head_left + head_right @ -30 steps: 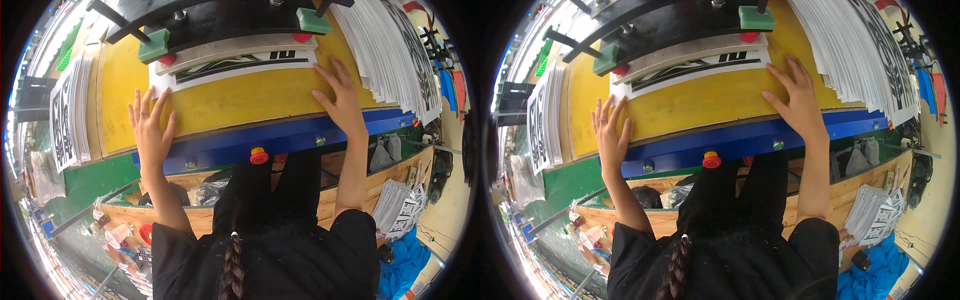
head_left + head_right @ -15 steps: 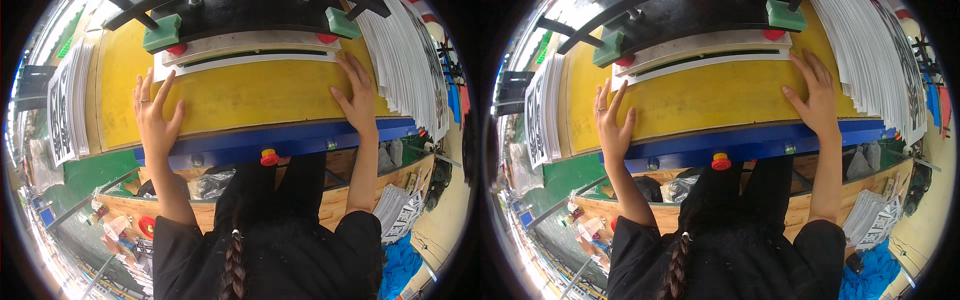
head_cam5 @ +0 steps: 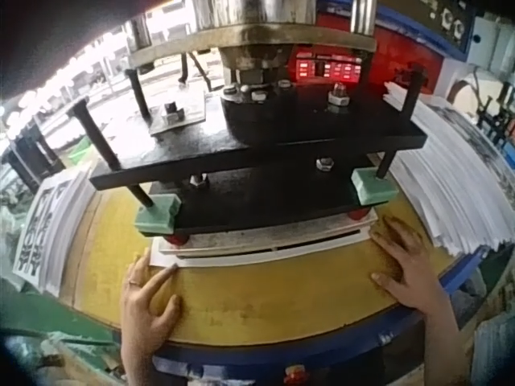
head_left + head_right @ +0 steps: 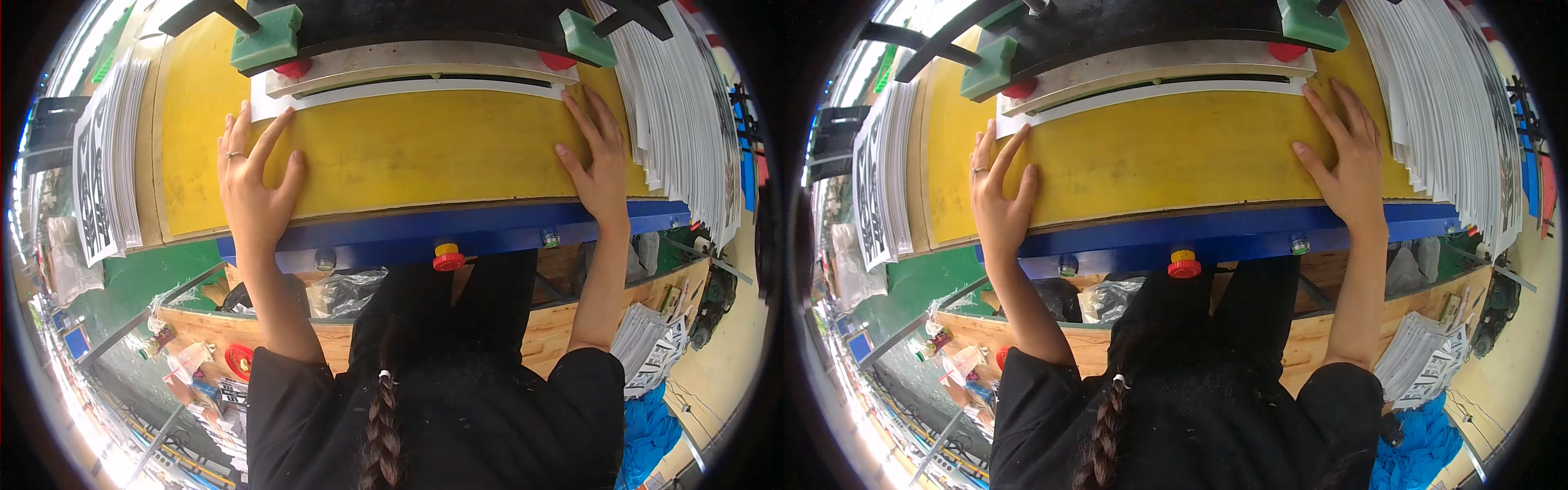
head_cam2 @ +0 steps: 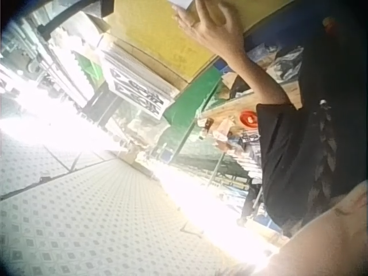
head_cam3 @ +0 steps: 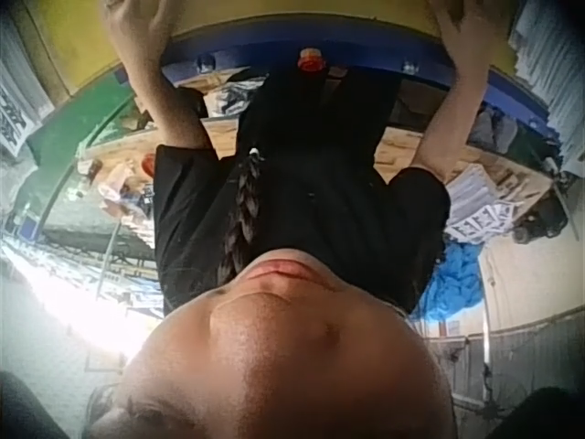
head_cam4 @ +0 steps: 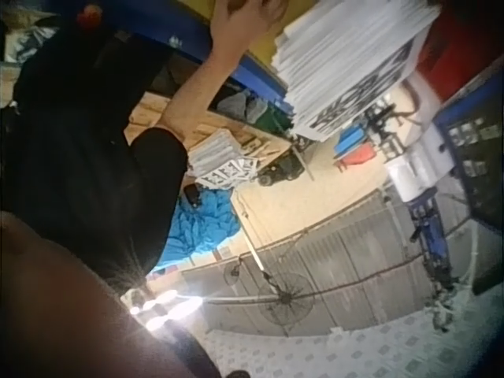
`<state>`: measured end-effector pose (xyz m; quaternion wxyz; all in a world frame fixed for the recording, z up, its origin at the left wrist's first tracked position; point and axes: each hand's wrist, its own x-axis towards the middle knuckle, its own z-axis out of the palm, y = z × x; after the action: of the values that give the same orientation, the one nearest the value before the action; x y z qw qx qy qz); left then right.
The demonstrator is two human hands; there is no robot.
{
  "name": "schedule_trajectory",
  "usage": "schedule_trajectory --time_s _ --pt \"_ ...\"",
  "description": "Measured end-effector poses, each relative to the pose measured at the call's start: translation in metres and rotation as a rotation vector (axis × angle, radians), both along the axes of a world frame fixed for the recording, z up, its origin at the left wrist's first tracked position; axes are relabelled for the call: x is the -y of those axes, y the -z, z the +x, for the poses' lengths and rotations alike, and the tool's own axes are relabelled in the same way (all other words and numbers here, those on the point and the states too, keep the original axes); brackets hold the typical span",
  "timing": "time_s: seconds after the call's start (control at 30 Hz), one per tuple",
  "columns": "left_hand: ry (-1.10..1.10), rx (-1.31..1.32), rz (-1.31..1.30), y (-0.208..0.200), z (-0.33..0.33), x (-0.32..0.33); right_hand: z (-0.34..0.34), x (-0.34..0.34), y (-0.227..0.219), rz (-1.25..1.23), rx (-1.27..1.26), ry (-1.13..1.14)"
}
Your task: Operating a heat press or embossing machine to apply patterns or logos to printed sheets.
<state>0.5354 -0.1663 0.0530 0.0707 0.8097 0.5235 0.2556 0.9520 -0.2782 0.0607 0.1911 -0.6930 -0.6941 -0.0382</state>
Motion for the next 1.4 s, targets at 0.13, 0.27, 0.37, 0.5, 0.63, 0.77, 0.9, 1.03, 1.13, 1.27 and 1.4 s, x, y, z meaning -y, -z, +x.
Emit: schedule_trajectory --time_s 0.13,0.27,0.37,0.5,0.63,0.77,0.9,1.03,1.13,1.27,1.4 --pt "0.009 0.010 0.009 0.0008 -0.0010 -0.0013 0.0002 0.0001 -0.0007 -0.005 0.022 -0.002" --pt "0.007 0.009 0.006 0.0002 -0.0011 -0.0010 -0.0003 -0.0006 0.0001 -0.004 0.014 0.009" --pt "0.006 0.003 0.010 -0.0004 -0.0007 -0.0007 0.0001 -0.0011 0.0006 -0.002 0.006 0.007" --pt "0.006 0.009 0.009 -0.0001 -0.0005 -0.0005 0.0002 -0.0015 0.0013 0.004 0.005 0.004" --pt "0.014 0.005 0.016 0.0002 -0.0009 -0.0017 0.0002 -0.0015 0.0010 0.004 0.014 0.008" --pt "0.017 -0.023 0.026 0.0001 -0.0013 -0.0020 -0.0001 -0.0014 0.0004 -0.004 0.006 0.013" --pt "0.013 -0.009 0.018 -0.0003 -0.0011 -0.0018 -0.0004 -0.0023 0.0002 0.000 0.020 0.011" --pt "0.014 0.027 -0.005 -0.0014 -0.0007 -0.0013 -0.0002 -0.0012 -0.0015 0.006 -0.002 -0.009" --pt "0.012 0.040 -0.016 -0.0019 -0.0001 -0.0009 0.0000 -0.0001 -0.0018 0.012 -0.014 -0.009" --pt "0.030 0.034 -0.019 -0.0008 -0.0004 -0.0015 -0.0013 0.0002 0.0005 0.010 -0.030 0.028" --pt "0.043 0.032 -0.015 0.0012 -0.0024 -0.0023 -0.0018 -0.0002 0.0011 -0.022 -0.012 0.042"
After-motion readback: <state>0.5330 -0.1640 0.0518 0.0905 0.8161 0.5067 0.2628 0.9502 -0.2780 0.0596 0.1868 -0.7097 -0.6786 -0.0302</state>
